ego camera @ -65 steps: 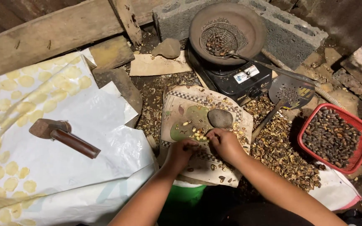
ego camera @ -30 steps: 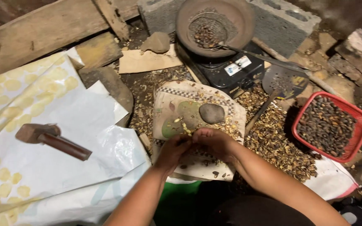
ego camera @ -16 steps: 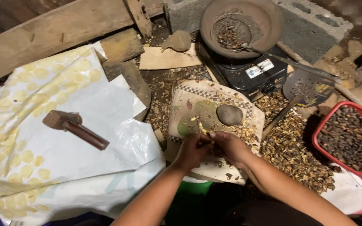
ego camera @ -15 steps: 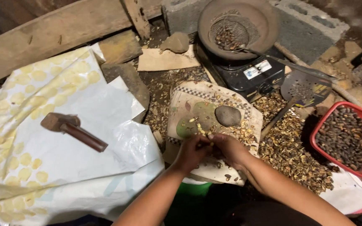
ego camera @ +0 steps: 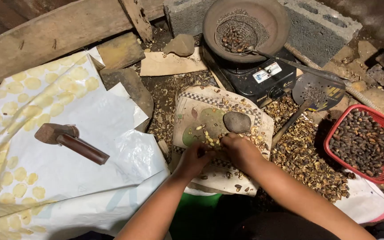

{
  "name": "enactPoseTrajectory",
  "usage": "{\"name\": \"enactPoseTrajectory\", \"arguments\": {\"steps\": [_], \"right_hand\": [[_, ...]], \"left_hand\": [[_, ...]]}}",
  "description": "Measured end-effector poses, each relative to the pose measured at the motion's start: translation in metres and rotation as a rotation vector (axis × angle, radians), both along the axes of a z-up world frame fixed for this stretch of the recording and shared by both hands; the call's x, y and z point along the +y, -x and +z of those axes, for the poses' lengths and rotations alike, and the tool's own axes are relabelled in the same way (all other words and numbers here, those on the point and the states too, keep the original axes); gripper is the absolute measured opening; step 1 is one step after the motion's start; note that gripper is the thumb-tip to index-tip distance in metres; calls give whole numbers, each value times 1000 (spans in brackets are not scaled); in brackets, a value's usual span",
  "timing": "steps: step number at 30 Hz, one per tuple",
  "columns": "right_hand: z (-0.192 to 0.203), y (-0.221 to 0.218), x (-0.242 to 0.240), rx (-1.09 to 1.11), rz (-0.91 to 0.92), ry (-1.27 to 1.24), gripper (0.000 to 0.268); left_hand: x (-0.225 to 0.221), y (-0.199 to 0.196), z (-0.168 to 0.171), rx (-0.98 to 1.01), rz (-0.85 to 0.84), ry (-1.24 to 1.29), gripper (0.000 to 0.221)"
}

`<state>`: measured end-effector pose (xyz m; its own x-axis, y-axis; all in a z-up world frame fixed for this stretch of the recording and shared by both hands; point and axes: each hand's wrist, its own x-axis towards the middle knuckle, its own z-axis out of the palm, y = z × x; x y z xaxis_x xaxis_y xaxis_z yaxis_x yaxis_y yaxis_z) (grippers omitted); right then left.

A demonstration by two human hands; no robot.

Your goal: Cracking nuts manually using a stone and a wooden mallet

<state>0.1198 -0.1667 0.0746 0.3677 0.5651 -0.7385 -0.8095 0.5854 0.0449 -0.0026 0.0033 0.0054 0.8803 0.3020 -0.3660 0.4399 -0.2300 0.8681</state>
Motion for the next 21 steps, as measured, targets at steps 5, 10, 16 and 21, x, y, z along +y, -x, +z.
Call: {"name": "enactPoseTrajectory", "arguments": {"steps": [5,10,16,21], "right_hand": [[-68,-5,-16,2544,-1845,-1849,14],[-46,-17,-11,2602,-2203,-1899,16],[-6,-10,20,2079,-1477,-937,18],[-48,-11,13,2320,-2027,-1812,22]], "left_hand": [[11,-3,24,94,-15,118,38],[10,6,29,152,191,598,36],[35,11,30,122,493,1111,36],[17,-13,61,45,605,1174,34]]}}
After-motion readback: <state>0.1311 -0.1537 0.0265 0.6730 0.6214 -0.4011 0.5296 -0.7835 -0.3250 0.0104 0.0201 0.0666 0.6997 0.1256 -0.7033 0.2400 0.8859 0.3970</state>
